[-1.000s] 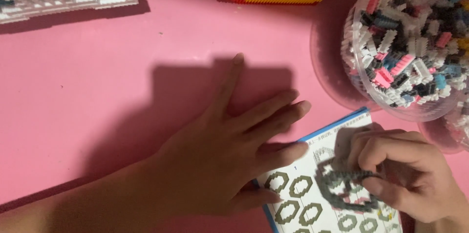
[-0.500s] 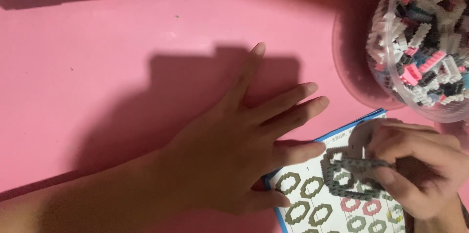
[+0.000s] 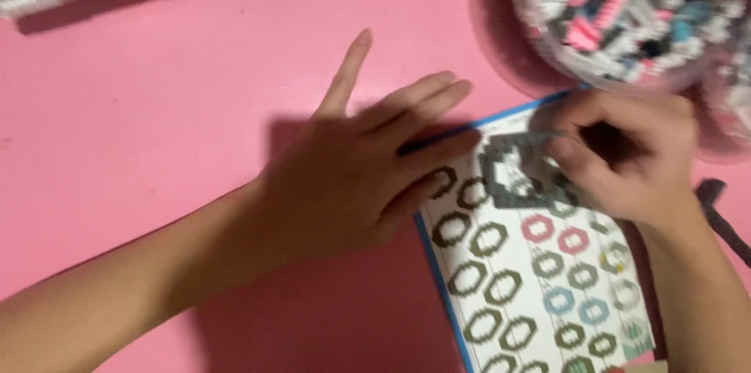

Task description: The person assembles small gray interlocking bricks into a hexagonal ring while following a printed instruction sheet. They repeatedly compare the assembled piece to the diagram, adjust the ring shape, and continue adding bricks to complete the pattern.

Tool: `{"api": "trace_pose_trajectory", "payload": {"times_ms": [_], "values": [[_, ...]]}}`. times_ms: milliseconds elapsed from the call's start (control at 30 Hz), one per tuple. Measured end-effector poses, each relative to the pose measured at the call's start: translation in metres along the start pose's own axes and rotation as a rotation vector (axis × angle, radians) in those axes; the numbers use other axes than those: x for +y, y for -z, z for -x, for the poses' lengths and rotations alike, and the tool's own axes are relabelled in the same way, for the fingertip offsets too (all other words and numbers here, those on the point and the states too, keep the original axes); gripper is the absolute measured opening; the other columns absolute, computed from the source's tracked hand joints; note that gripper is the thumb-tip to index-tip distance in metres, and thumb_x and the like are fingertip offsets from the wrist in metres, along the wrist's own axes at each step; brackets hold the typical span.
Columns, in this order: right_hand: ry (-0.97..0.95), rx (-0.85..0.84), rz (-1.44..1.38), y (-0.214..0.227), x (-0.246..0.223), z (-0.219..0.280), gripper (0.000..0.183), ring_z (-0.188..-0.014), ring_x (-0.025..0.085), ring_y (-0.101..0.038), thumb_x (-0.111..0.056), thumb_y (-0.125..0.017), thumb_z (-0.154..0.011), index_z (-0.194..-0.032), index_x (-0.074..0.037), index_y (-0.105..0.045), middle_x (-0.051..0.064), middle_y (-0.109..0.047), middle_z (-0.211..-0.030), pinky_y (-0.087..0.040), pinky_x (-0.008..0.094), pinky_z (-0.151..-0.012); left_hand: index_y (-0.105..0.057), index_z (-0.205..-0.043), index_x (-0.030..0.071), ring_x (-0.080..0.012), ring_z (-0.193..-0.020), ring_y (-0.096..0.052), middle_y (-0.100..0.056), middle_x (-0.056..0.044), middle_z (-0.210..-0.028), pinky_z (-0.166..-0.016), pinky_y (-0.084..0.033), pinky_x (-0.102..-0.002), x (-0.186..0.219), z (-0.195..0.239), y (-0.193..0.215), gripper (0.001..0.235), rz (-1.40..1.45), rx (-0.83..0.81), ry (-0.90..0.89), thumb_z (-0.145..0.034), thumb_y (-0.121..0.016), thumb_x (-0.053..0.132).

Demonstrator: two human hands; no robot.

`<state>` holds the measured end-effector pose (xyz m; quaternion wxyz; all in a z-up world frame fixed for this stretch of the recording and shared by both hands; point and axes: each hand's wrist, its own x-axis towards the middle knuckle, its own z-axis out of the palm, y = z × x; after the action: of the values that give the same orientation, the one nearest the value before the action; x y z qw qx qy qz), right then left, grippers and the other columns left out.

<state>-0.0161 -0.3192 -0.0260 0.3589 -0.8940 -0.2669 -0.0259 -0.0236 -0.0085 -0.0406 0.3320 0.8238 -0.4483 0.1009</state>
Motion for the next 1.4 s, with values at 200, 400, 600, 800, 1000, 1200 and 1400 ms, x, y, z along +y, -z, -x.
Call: {"api": "trace_pose_trajectory", "payload": {"times_ms": [200, 400, 600, 800, 1000, 1200, 1400], "values": [[0.162, 0.021, -0.086, 0.000, 0.005, -0.008, 0.019, -0.052, 0.010, -0.063, -0.009, -0.058, -0.095, -0.077, -0.006, -0.066, 0.005, -0.072, -0.071, -0.046, 0.023, -0.043, -0.061, -0.146, 0.013, -0.0479, -0.152, -0.046, -0.046, -0.034, -0.160, -0.126, -0.016, -0.076, 0.017, -0.011, 0.009, 0.059, -0.130, -0.077, 0.074, -0.097, -0.071, 0.043], [0.189, 0.033, -0.009, -0.003, 0.000, -0.013, 0.021, -0.058, 0.015, -0.060, -0.011, -0.065, -0.100, -0.080, -0.006, -0.065, 0.003, -0.068, -0.071, -0.045, 0.030, -0.056, -0.035, -0.166, 0.028, -0.0327, -0.161, -0.024, -0.029, -0.020, -0.172, -0.129, -0.002, -0.063, 0.013, -0.011, -0.002, 0.097, -0.314, -0.289, 0.173, -0.092, -0.043, 0.090], [0.226, 0.053, 0.192, -0.002, 0.000, -0.017, 0.027, -0.052, 0.017, -0.064, -0.023, -0.060, -0.105, -0.095, -0.005, -0.077, 0.005, -0.071, -0.069, -0.051, 0.032, -0.049, -0.033, -0.166, 0.030, -0.0289, -0.160, -0.026, -0.028, -0.014, -0.174, -0.131, -0.001, -0.059, 0.018, -0.021, -0.001, 0.079, -0.321, -0.271, 0.205, -0.104, -0.020, 0.077], [0.260, 0.054, 0.164, 0.000, -0.003, -0.018, 0.019, -0.052, 0.016, -0.059, -0.022, -0.056, -0.089, -0.077, -0.012, -0.066, 0.000, -0.064, -0.062, -0.043, 0.033, -0.049, -0.044, -0.162, 0.026, -0.0293, -0.160, -0.028, -0.033, -0.017, -0.171, -0.130, -0.004, -0.058, 0.016, -0.021, 0.002, 0.086, -0.290, -0.234, 0.194, -0.097, -0.032, 0.081], [0.360, 0.002, 0.014, 0.007, -0.012, -0.020, 0.014, -0.048, 0.013, -0.038, -0.017, -0.052, -0.072, -0.060, -0.017, -0.044, -0.005, -0.045, -0.053, -0.036, 0.030, -0.052, -0.035, -0.164, 0.007, -0.0294, -0.160, -0.027, -0.034, -0.016, -0.172, -0.131, -0.004, -0.057, 0.016, -0.024, 0.008, 0.109, -0.249, -0.252, 0.237, -0.090, -0.034, 0.088], [0.355, -0.032, 0.084, 0.008, -0.008, -0.023, 0.015, -0.049, 0.017, -0.043, -0.023, -0.049, -0.076, -0.063, -0.016, -0.047, -0.002, -0.047, -0.054, -0.042, 0.033, -0.051, -0.044, -0.159, 0.008, -0.0324, -0.158, -0.035, -0.040, -0.017, -0.169, -0.130, -0.012, -0.059, 0.009, -0.023, 0.010, 0.094, -0.251, -0.188, 0.176, -0.093, -0.057, 0.074], [0.365, -0.033, 0.084, 0.010, -0.008, -0.026, 0.011, -0.052, 0.021, -0.044, -0.015, -0.057, -0.059, -0.067, -0.013, -0.050, 0.000, -0.049, -0.058, -0.039, 0.033, -0.051, -0.054, -0.149, 0.005, -0.0376, -0.151, -0.047, -0.052, -0.022, -0.160, -0.128, -0.024, -0.063, 0.009, -0.026, 0.009, 0.077, -0.186, -0.079, 0.153, -0.093, -0.076, 0.052]]}}
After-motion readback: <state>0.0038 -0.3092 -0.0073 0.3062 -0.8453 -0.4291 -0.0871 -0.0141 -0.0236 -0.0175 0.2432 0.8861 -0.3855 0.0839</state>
